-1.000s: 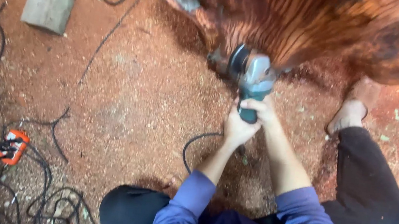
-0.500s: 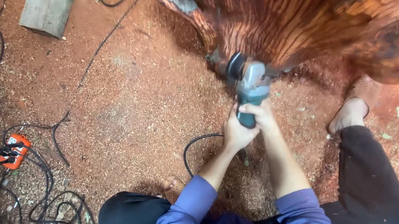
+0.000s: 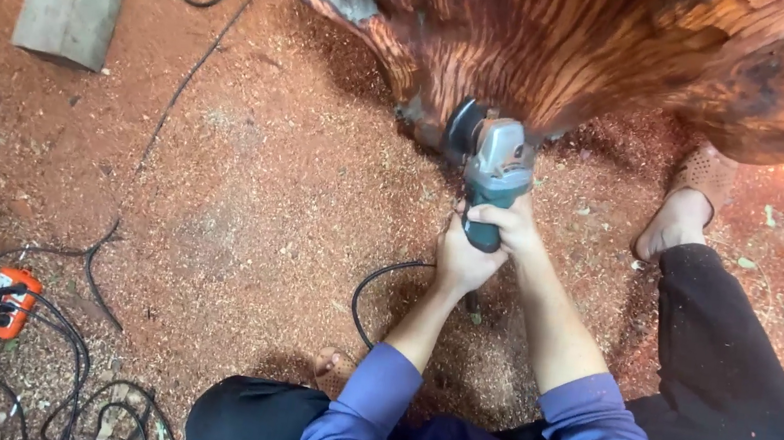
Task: Using an angle grinder to smooth and shape the base of a large wooden sculpture.
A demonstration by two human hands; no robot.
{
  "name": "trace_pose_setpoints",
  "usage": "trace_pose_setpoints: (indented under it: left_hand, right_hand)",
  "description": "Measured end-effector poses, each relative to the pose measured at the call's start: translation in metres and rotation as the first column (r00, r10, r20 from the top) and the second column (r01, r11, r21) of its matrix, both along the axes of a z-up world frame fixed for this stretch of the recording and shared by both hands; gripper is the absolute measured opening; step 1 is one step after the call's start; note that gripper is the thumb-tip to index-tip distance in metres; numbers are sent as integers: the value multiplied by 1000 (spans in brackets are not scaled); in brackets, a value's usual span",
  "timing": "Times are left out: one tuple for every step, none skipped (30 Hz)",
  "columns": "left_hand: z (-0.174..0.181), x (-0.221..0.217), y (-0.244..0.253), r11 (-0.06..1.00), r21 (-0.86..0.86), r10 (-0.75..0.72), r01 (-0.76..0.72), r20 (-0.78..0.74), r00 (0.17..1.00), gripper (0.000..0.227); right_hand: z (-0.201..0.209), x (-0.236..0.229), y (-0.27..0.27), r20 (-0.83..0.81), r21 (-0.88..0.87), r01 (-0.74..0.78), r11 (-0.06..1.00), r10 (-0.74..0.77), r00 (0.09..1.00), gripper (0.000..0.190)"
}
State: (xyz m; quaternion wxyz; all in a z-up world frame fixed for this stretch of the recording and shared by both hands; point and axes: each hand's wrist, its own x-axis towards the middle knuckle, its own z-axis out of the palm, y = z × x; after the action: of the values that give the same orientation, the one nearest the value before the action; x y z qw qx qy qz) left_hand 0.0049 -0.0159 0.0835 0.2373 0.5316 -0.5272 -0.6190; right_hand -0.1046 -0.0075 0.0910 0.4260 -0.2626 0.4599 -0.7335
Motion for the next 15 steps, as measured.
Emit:
trace_pose_setpoints:
  left_hand:
    - [-6, -3, 5, 1000, 5, -1, 1, 0, 1000, 64]
    - [-10, -9, 8, 995, -100, -15, 30, 148, 989, 65]
    - [-14, -14, 11, 977, -199, -12, 73, 293, 956, 66]
    - [-22, -13, 11, 976, -202, -15, 77, 291, 957, 66]
    - [-29, -12, 12, 975, -215, 6, 63, 304, 953, 66]
    - [-37, -9, 12, 972, -229, 27, 49, 317, 948, 66]
    - [-38, -9, 10, 971, -232, 24, 53, 316, 948, 66]
    - [-40, -8, 12, 977, -209, 23, 47, 320, 947, 66]
    - [-41, -6, 14, 982, -187, 23, 40, 324, 946, 66]
    - [-42, -3, 17, 979, -197, 24, 40, 315, 949, 66]
    - [-43, -1, 20, 986, -161, 9, 44, 315, 949, 67]
    - [-44, 0, 20, 991, -128, -8, 50, 313, 950, 68]
    - [-37, -10, 14, 988, -143, -6, 52, 302, 953, 68]
    - [-34, -12, 17, 985, -167, 6, 45, 297, 955, 73]
    - [-33, -14, 19, 981, -190, 19, 39, 292, 956, 78]
  right_hand:
    - [0, 3, 2, 0, 5, 1, 1000, -1, 1000, 43]
    - [1, 5, 2, 10, -2, -11, 1000, 11, 1000, 40]
    - [3, 6, 2, 20, -8, -24, 1000, 24, 1000, 36]
    - [-18, 8, 2, 18, -11, -20, 1000, 20, 1000, 36]
    - [-40, 9, 2, 40, 22, -20, 1000, 19, 999, 41]
    - [-62, 11, 2, 63, 55, -21, 998, 17, 998, 45]
    - [-53, 13, 0, 62, 52, -17, 999, 14, 998, 45]
    - [-46, 17, 1, 67, 88, 12, 996, -18, 998, 48]
    - [-37, 22, 2, 71, 124, 41, 991, -50, 996, 50]
    - [-37, 21, 4, 62, 113, 44, 993, -52, 997, 50]
    - [-36, 21, 6, 63, 142, 30, 989, -39, 997, 49]
    - [-35, 19, 6, 61, 166, 18, 986, -28, 998, 47]
    - [-11, 10, -1, 50, 151, 23, 988, -31, 998, 47]
    - [9, 10, 0, 47, 110, 14, 994, -20, 999, 44]
    - [27, 8, -1, 44, 69, 6, 998, -9, 999, 41]
